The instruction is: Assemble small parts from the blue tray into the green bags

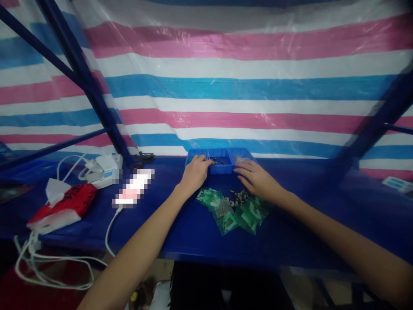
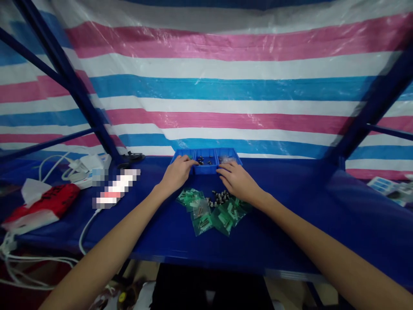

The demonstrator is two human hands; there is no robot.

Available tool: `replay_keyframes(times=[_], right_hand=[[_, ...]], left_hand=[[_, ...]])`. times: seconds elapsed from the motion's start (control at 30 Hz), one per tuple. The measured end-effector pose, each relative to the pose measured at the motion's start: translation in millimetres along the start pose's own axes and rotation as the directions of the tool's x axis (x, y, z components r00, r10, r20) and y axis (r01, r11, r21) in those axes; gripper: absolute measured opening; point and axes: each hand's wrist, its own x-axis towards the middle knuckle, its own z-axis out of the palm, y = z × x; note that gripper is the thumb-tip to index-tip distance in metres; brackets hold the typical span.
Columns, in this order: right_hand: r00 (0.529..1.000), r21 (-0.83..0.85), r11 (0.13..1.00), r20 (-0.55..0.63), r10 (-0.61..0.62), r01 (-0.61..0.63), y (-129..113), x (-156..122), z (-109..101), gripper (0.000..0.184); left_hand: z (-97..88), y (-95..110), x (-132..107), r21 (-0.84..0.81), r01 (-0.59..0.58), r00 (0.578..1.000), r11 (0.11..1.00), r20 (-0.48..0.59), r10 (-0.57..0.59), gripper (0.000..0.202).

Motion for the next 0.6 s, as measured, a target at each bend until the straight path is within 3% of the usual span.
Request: replay_keyframes(times=[0.1, 0.27, 0.6], right_hand=[[0.998, 0.105, 0.993, 0.044, 0.048, -0.052, -15, 2, -5, 0.03], [0.968, 0.097, 0.979, 0.198, 0.156, -0.178, -37, 4, -11, 0.022], [0.959, 0.115, 0.982, 0.259, 0.115, -0.148, -40, 0, -2, 0.009]], left_hand=[[-7.8, 12, 1, -0.058, 0.011, 1.0, 0.998, -0.02, -0.013, 0.034], [-13.5, 30, 1, -0.168, -0.063, 0.998, 0.984, 0.003, 0.065, 0.03], [-13.0, 43, -2, -0.18, -0.072, 0.991, 0.981, 0.097, 0.091, 0.027]])
